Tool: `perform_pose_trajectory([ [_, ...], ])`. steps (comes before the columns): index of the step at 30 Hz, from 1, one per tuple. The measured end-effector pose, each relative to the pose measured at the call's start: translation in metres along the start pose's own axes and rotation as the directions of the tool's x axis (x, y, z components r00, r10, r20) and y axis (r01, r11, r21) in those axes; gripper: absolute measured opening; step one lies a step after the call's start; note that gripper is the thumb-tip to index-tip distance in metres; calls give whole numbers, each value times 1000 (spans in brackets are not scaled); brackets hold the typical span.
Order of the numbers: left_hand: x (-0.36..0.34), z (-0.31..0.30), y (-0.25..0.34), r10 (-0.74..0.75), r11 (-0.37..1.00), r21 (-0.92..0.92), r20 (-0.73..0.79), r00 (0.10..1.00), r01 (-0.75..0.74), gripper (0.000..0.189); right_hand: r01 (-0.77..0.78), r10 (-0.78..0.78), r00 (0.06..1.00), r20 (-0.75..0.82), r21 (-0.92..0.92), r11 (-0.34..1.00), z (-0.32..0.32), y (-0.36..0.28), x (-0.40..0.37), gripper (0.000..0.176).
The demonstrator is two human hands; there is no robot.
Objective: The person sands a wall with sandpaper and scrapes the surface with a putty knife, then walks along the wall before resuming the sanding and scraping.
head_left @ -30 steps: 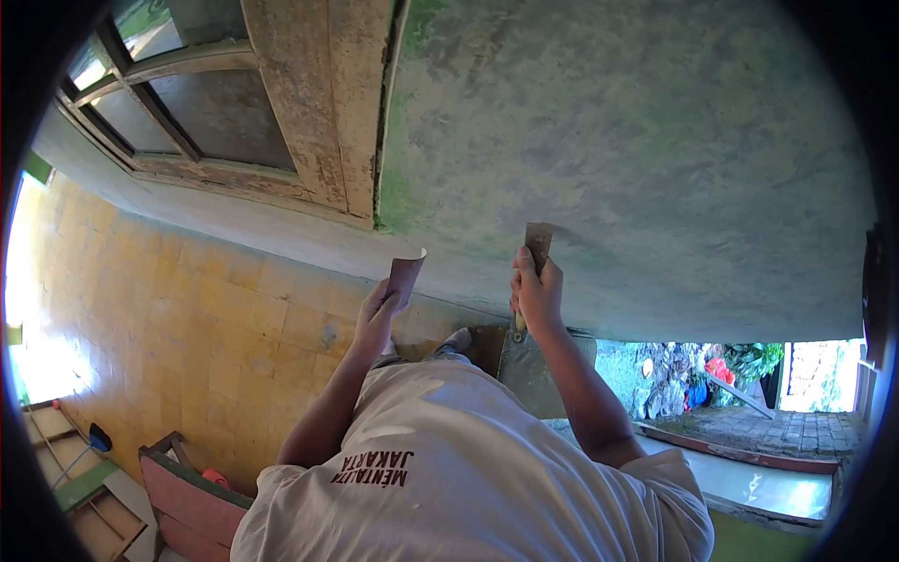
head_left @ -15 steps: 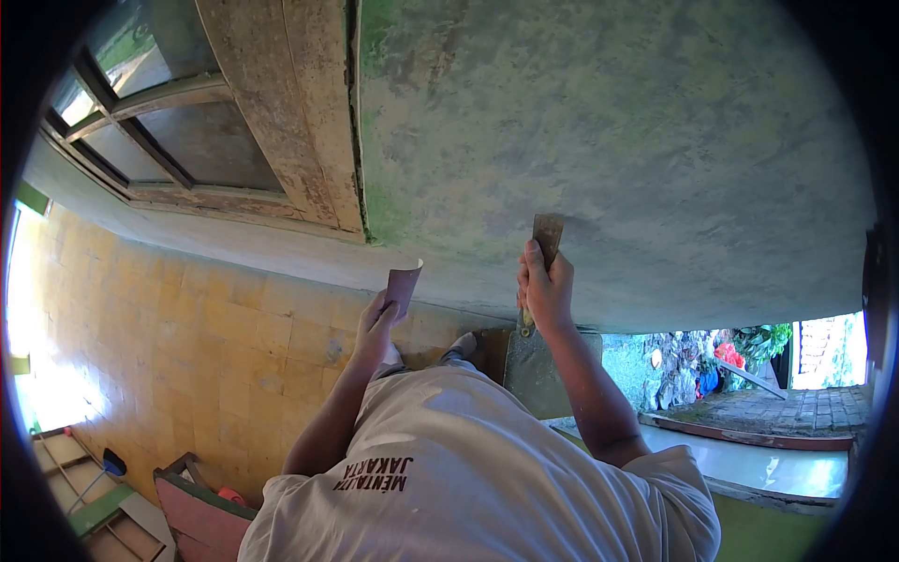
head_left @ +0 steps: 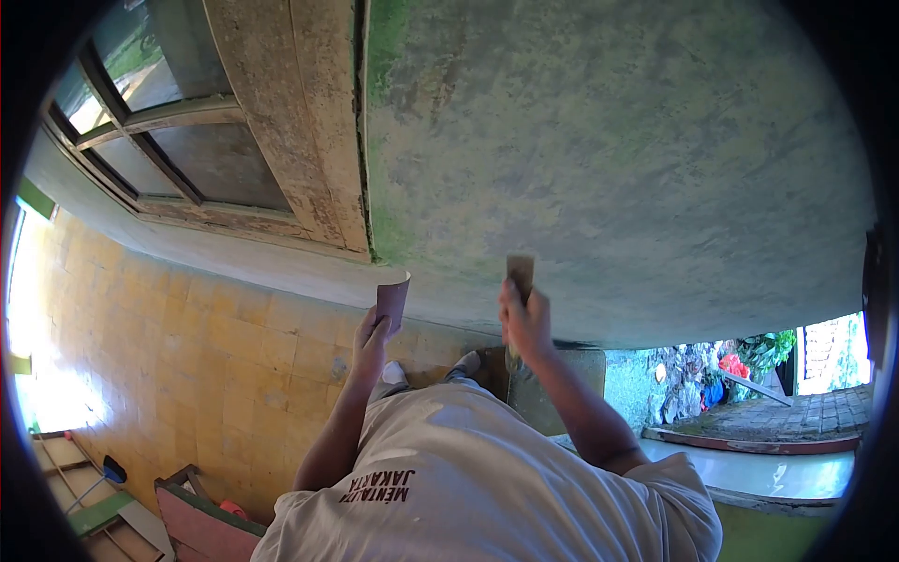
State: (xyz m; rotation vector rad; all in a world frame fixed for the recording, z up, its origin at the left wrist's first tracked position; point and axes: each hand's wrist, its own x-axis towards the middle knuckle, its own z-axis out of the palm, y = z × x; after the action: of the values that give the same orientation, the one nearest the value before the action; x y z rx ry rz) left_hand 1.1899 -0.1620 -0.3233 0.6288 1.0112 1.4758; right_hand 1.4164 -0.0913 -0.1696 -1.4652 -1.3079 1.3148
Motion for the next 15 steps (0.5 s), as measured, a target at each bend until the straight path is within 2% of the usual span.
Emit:
perform_pose_trajectory([
  [1,-1,-1,0,17,1000,-6,-3,1000,-17,34,4,-4,1000,4,-2,1000,-1,19,-4,33],
  [3,-2,-3,0,20,1000,-10,-19,1000,-20,34,-101,106,993,44,-100,990,-5,48,-4,34],
  [4,-4,-3,-2,12,1000,-12,-31,999,-12,33,-99,105,993,50,-106,989,-4,33,2,34],
  [6,-8,-4,-2,-8,1000,-15,-37,999,7,33,-109,110,993,-41,40,993,-5,5,16,34],
  [7,-9,-4,0,-26,1000,-12,-34,999,26,32,-28,28,999,-16,-7,1000,-3,8,16,34],
  [10,-11,0,3,-39,998,-50,-55,998,37,32,40,-38,997,-73,14,999,-1,-13,10,37],
  [14,-5,-2,-2,5,1000,-29,-12,1000,-5,32,45,-47,998,-32,-60,997,-8,27,-3,37],
  [15,-4,-2,-4,7,1000,-27,-18,1000,-7,32,-8,6,1000,-30,-80,997,-9,41,-7,35],
])
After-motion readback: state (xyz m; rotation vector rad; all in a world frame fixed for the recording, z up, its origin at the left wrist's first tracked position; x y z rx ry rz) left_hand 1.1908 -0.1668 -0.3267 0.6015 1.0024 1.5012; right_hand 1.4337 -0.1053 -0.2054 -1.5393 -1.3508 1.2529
